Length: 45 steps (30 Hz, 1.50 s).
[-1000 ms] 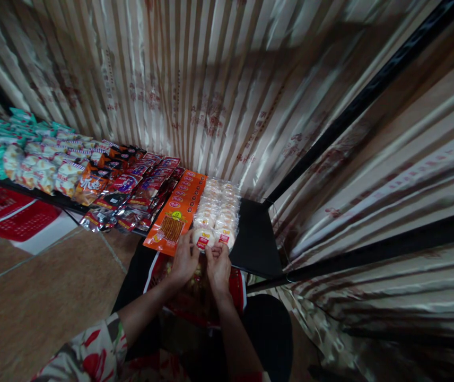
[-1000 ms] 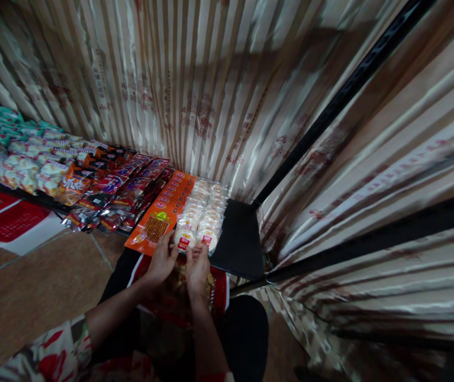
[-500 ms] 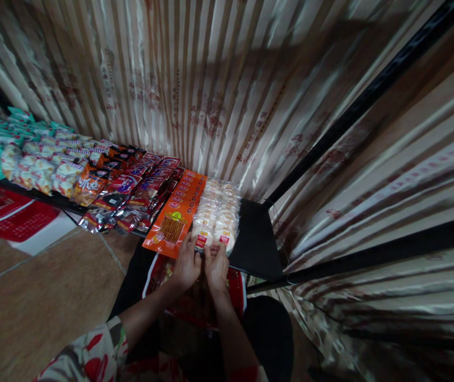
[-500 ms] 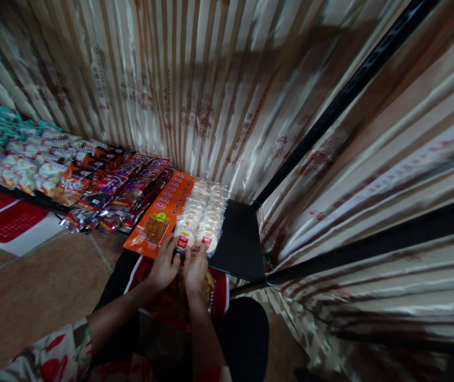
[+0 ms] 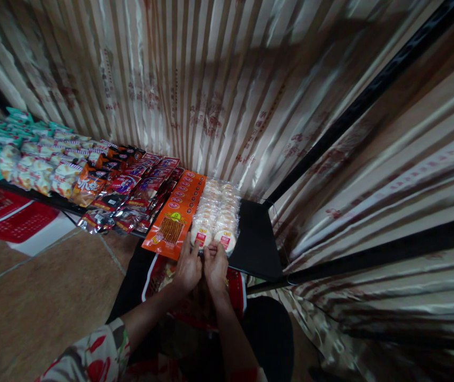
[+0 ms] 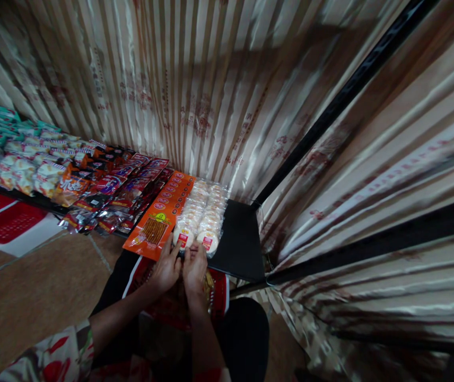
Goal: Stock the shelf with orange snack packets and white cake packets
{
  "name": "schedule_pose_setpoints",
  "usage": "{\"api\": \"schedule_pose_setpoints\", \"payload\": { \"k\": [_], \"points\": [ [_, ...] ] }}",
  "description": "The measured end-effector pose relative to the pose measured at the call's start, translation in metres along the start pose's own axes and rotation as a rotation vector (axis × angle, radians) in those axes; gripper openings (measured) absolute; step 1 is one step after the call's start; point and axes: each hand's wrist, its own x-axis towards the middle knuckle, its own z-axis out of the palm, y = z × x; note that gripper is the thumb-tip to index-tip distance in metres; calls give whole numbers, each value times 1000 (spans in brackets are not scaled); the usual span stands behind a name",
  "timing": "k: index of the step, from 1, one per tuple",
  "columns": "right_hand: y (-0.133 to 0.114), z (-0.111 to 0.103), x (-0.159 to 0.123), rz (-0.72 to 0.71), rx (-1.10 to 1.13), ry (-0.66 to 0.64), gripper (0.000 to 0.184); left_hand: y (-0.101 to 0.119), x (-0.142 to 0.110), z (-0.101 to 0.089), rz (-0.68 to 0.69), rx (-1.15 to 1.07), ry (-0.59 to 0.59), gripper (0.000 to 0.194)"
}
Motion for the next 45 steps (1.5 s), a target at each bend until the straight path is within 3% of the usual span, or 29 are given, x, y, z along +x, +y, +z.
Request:
{"api": "schedule_pose_setpoints", "payload": {
  "k": [9,15,19,24,30,45],
  "points": [
    [2,-1,-10,-83,-26,32,36,2,0,1,32,70,-2,54],
    [1,-17,-8,-273,-230,234,40,-4,-3,5,97,85,21,58],
    [9,-29,9,-259,-361,326,48,-6,-3,7,124,89,42,59],
    [20,-31,30,-239,-418,192,61,-4,-2,7,114,75,47,60],
    [22,-22,33,-249,-472,37,59,-6,1,6,142,89,22,60],
    [24,-16,30,-299,-575,113,56,-5,1,11,185,127,71,64]
  ]
}}
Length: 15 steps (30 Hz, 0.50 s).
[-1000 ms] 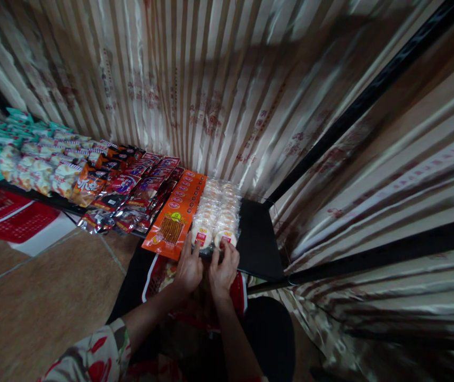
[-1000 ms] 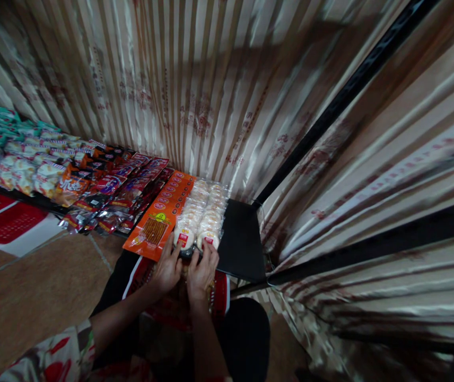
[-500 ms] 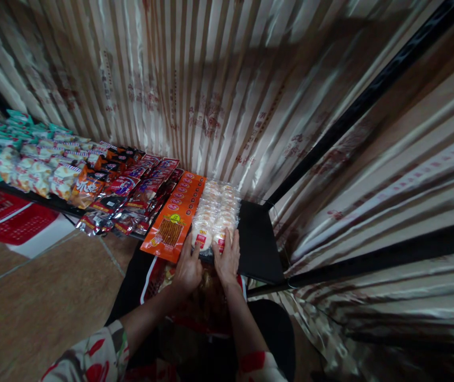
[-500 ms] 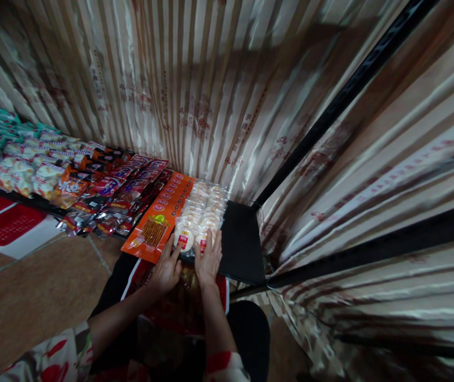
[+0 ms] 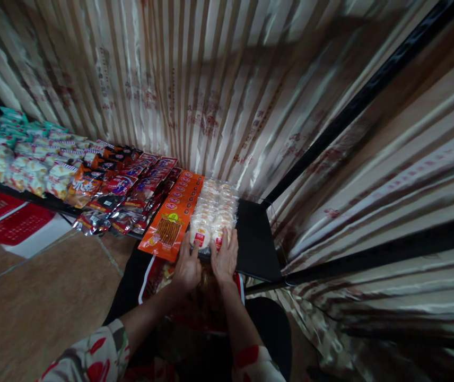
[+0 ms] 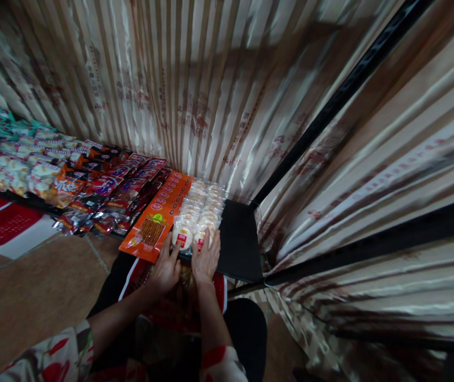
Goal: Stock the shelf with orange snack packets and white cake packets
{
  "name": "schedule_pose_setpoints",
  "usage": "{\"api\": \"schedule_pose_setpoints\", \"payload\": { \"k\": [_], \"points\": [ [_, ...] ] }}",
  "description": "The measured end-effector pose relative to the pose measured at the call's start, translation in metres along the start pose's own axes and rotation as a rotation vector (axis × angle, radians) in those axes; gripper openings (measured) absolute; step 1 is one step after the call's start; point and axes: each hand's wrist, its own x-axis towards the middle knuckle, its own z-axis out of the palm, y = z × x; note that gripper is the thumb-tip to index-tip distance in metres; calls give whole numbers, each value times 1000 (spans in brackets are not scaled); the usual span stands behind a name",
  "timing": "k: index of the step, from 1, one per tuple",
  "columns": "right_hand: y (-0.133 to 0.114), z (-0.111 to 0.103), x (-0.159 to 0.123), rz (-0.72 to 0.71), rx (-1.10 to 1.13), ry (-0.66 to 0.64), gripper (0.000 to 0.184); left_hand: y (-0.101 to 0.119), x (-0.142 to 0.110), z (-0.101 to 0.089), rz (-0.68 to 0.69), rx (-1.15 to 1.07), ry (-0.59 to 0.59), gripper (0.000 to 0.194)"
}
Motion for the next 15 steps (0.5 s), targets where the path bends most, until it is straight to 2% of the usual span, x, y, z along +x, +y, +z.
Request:
{"api": "schedule_pose_setpoints", "payload": {
  "k": [4,15],
  "points": [
    [0,-1,0,-13,15,40,57,3,1,-2,6,-11,16,63],
    [4,5,0,-43,36,36,62,-1,2,-1,31,7,-29,62]
  ]
}}
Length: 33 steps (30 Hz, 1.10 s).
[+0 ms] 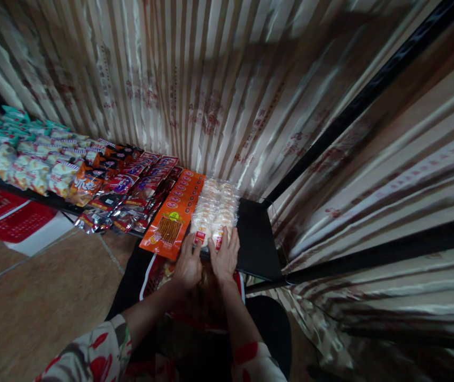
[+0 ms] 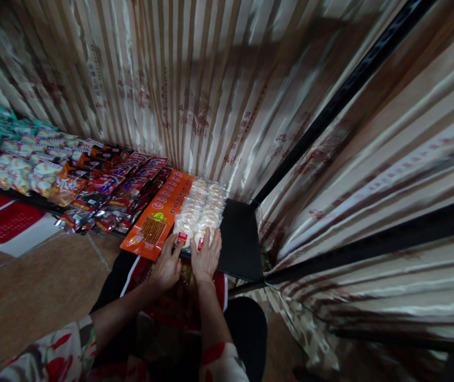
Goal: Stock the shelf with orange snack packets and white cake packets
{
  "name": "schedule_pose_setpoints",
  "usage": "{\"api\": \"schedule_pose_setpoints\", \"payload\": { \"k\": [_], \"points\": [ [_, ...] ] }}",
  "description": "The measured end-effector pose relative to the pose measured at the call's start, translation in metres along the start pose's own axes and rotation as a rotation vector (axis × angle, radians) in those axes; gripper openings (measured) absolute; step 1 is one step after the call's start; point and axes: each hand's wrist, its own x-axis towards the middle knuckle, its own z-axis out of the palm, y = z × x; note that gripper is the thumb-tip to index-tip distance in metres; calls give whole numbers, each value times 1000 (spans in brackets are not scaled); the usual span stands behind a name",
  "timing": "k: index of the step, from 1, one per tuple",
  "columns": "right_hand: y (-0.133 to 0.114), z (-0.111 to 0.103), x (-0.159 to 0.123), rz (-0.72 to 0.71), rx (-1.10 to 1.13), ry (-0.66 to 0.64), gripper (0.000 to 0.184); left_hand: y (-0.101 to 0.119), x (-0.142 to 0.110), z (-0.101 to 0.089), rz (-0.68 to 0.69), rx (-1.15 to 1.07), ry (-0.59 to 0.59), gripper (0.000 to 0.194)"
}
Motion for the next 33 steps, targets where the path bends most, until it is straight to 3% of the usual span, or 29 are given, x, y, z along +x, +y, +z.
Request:
{"api": "schedule_pose_setpoints", "payload": {
  "k": [8,13,20,26,33],
  "points": [
    [-3,-8,0,44,55,15,65,-1,-3,-11,22,-44,-42,60],
    [-2,-13,-13,118,158,104,57,-5,-11,-30,28,-66,0,42],
    [2,-15,-20,196,218,63,55,-20,-14,-49,-57,-54,67,32],
    [2,-15,-17,204,216,51,64,-24,-10,-54,-126,-93,90,30],
    [5,-10,-17,187,159,62,68,-16,-7,-58,-113,-112,95,30]
  ]
}}
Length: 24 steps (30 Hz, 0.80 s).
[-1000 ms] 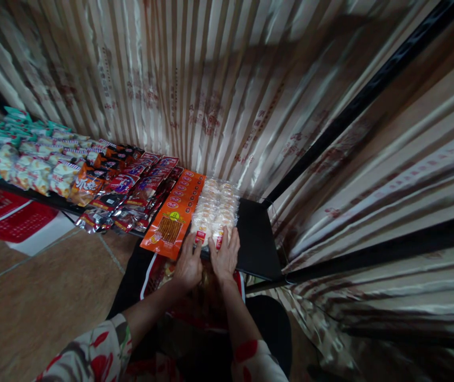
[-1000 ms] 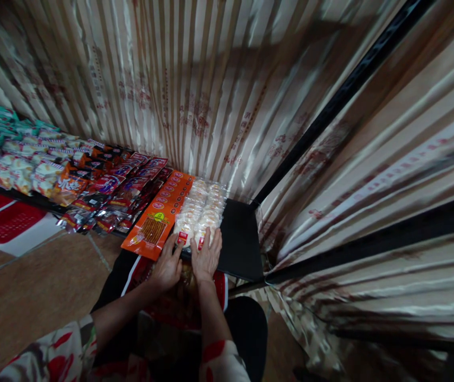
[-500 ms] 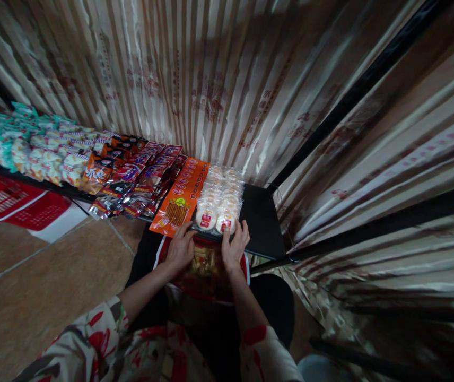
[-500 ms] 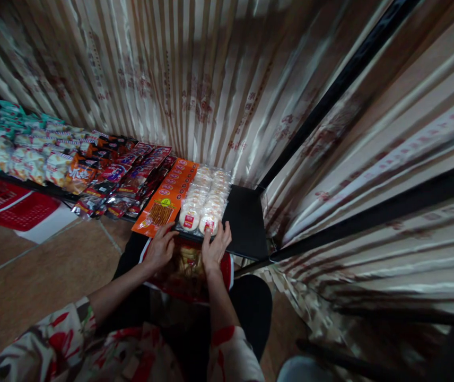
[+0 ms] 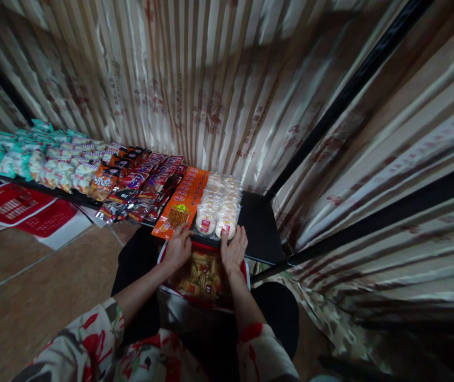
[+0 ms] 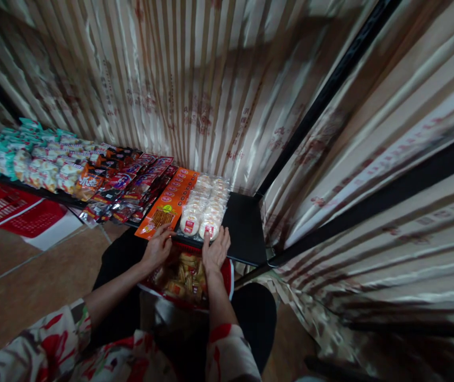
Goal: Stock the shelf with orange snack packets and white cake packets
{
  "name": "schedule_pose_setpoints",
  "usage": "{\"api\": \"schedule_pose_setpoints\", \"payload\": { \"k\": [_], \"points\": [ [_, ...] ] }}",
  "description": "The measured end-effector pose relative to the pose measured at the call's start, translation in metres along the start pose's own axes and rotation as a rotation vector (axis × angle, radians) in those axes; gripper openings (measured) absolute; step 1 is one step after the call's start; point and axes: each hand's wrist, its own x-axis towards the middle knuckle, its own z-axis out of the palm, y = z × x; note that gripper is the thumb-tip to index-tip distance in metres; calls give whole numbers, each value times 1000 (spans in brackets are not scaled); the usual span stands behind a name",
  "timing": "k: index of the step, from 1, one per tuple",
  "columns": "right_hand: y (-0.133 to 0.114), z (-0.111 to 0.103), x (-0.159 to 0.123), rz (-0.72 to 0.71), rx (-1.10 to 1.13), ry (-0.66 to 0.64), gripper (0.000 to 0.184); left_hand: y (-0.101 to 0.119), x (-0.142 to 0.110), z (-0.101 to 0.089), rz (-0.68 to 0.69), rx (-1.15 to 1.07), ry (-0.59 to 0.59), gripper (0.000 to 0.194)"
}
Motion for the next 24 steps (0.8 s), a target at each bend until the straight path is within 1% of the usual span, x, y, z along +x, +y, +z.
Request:
{"api": "schedule_pose_setpoints", "payload": {
  "k": [3,8,11,14,15,17,18,20,24],
  "points": [
    [0,-1,0,-9,11,-3,68,10,6,0,10,-2,-4,30],
    [3,-5,1,25,29,-21,68,24,21,0,53,-50,-11,30],
    [7,-6,2,34,61,-8,64,28,34,1,38,-82,-39,28],
    [13,-7,2,85,102,-13,62,29,50,2,11,-95,-80,26],
    [15,-8,3,107,125,-26,62,28,57,3,7,-97,-90,26],
    [17,-12,7,169,175,-9,64,26,71,4,6,-93,-102,26],
    [16,-15,11,187,191,13,64,25,80,4,9,-87,-105,27],
    [13,-21,24,157,208,49,59,22,98,6,12,-75,-108,30],
    [-2,-29,69,19,201,84,50,18,137,13,14,-62,-119,29]
  ]
}}
